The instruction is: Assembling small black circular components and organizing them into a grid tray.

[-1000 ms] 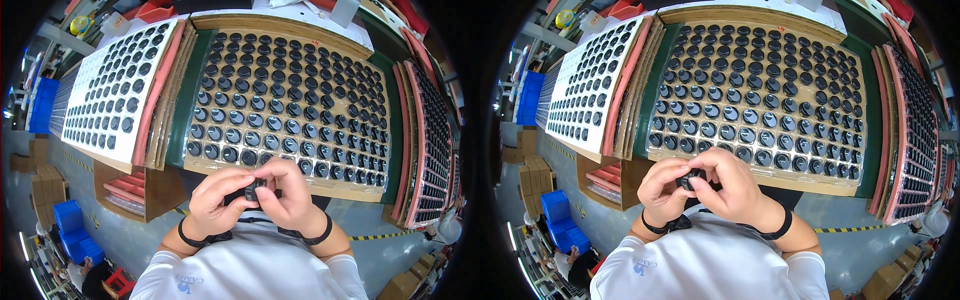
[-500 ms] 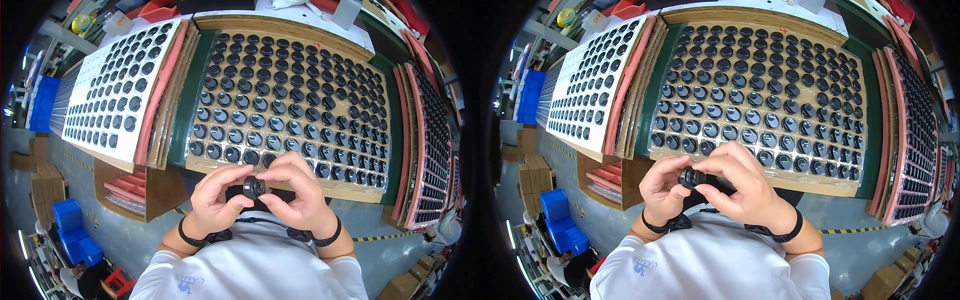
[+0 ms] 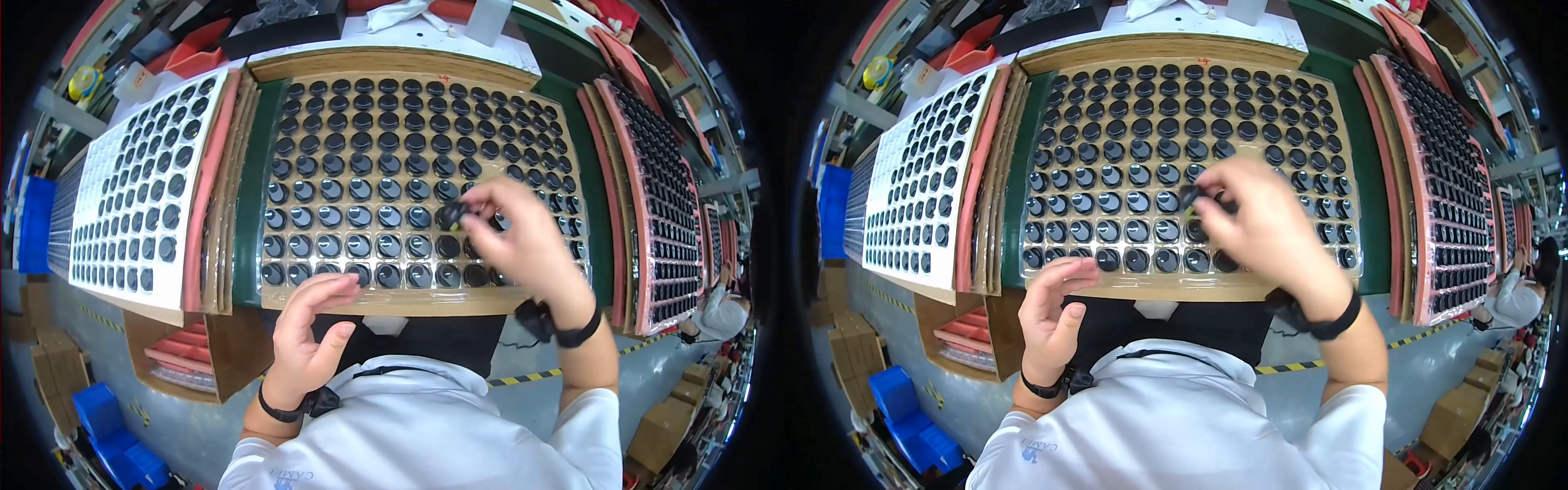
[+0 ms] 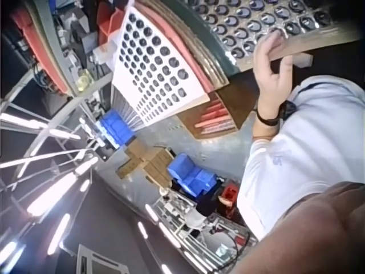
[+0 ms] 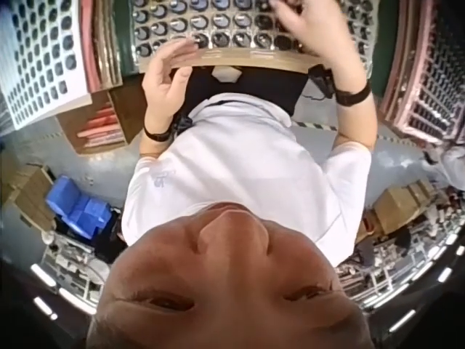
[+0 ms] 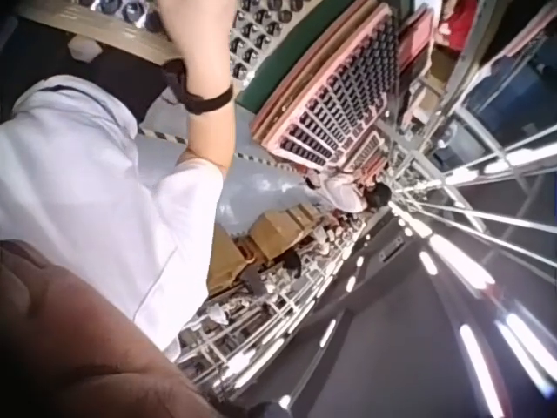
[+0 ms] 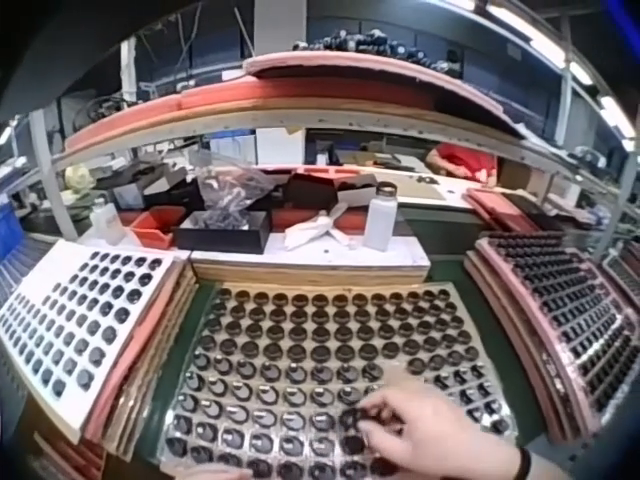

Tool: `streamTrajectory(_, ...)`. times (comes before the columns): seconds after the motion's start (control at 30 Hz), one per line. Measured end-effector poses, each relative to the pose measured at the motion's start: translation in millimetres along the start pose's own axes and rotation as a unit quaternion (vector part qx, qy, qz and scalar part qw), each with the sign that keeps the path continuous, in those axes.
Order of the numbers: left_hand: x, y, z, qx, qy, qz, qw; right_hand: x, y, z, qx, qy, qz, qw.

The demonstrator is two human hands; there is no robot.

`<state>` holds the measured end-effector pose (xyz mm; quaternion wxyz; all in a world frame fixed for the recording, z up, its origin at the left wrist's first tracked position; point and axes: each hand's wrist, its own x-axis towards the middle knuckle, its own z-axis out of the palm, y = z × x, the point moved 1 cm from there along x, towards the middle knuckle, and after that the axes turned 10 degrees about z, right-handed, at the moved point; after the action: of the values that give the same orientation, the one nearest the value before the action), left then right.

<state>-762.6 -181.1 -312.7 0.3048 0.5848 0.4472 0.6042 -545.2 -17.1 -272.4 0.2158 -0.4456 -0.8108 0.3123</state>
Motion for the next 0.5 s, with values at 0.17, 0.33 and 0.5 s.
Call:
streamTrajectory(0.17, -7, -3, -7, 0.019, -0.013, -0.015, 1.000, 38, 49, -26, -0.159, 0.035, 0.116, 0.980)
streamTrajectory(0.33, -11, 0, -13, 0.031, -0.010, -0.024, 0.999, 51, 59, -26, -0.214, 0.009, 0.127, 0.968)
streamTrajectory(0.5, -10, -7, -17, 0.032, -0.019, -0.030, 0.999, 59, 63, -23, -0.251, 0.005, 0.131, 0.959)
